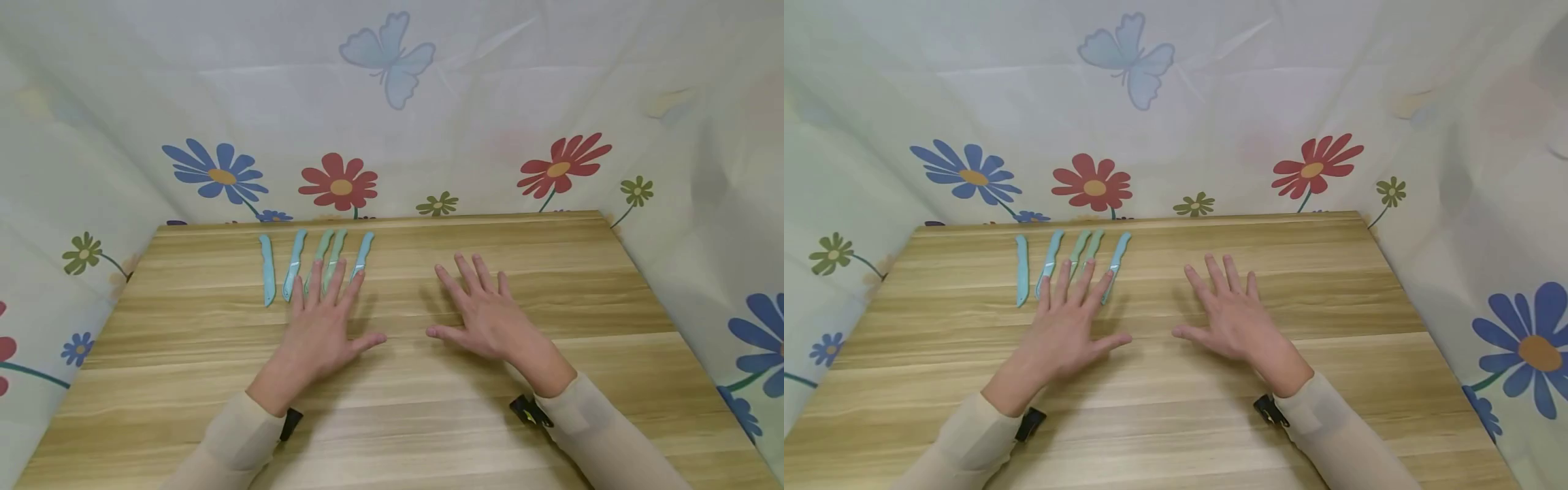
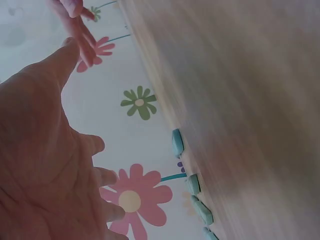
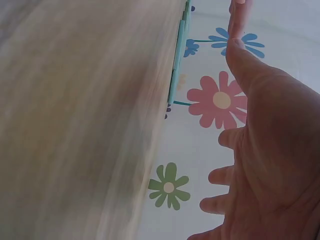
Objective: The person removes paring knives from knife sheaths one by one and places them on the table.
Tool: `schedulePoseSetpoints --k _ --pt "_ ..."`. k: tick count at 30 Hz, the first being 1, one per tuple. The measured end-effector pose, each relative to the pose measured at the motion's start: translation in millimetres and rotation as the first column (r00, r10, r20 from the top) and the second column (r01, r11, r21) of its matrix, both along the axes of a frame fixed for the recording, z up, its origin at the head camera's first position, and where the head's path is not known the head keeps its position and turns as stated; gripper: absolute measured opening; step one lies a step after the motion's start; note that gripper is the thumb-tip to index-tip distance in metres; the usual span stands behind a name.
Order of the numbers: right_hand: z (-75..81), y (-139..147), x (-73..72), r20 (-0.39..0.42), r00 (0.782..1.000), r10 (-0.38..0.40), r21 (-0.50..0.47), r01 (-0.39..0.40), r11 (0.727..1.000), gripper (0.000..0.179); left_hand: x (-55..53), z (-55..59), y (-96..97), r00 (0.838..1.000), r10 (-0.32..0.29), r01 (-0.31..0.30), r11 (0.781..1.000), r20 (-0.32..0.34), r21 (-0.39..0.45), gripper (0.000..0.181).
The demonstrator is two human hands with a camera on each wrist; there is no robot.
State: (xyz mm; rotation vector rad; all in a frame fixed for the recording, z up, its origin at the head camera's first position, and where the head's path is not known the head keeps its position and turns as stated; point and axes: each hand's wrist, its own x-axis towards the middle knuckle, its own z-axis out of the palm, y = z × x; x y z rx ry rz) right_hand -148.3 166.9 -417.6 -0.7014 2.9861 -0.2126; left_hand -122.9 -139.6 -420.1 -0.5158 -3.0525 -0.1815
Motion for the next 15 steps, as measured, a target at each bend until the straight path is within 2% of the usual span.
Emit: schedulePoseSetpoints --k 7,15 --pt "1.8 -1.2 -2.8 0.008 1.000 0.007 -0.010 -0.007 1.000 0.104 -10.9 1.6 -3.5 1.000 0.006 -0.006 1.000 0.001 -0.002 0.112" --pt "3.9 -7.4 -8.7 -0.009 1.000 0.027 -0.028 -0.027 0.999 0.102 -24.0 8.7 -4.5 1.000 0.014 -0.015 0.999 0.021 0.038 0.111"
